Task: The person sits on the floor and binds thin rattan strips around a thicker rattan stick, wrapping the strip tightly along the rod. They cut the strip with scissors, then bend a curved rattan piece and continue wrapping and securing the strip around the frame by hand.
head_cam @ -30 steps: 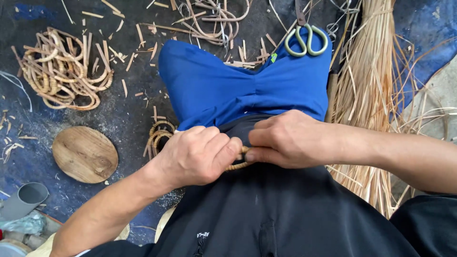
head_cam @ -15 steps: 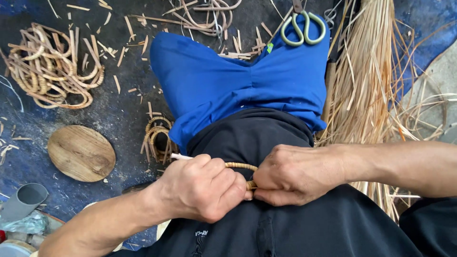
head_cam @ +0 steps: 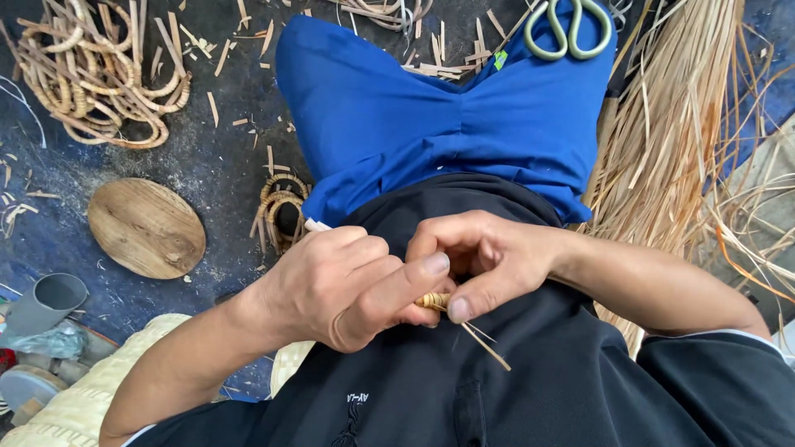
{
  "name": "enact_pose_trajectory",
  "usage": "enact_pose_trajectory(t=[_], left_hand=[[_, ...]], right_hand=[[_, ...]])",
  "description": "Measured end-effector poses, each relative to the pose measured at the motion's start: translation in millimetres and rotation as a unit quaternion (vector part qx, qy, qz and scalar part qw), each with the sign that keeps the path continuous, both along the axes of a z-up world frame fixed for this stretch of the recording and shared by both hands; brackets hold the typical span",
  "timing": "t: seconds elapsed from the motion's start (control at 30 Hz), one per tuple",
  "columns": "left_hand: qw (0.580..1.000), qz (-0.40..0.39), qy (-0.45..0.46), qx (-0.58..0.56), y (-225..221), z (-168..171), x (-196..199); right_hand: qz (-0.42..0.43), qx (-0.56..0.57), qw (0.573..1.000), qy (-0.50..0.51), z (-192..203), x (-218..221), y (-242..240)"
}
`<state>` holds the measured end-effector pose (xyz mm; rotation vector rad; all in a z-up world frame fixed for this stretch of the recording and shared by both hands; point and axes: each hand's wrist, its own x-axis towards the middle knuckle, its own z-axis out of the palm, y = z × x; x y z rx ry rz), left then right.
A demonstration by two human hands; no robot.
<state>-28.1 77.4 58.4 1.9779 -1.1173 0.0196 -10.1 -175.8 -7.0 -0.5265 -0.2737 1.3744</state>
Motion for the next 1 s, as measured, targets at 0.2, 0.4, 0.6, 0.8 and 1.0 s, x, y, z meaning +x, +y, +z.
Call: enact_pose_trajectory(t=[0.2,0.4,0.6,0.8,1.0], left_hand=[[1.000,0.001,0.011,-0.012,0,-5,-1],[1.000,-0.014,-0.011,-0.018,-3,-9,-1],[0.999,-0.020,-0.004,-0.035,-3,-16,0],[0.994,0.029,-0.077,0.068,-11,13,14],[0.983,-0.003,0.063,0.171,-19,27,10]], right_hand=[[-0.001,-0.001,0.999,-0.045,-8,-1,1],[-0.001,0.014,0.997,-0.069,-11,-4,0],[0.013,-0.009,0.997,-0.072,-3,2,5],[-0.084,-0.121,0.879,-0.453,40,28,-2],[-0.120,-0.164,0.657,-0.726,63,24,-3]])
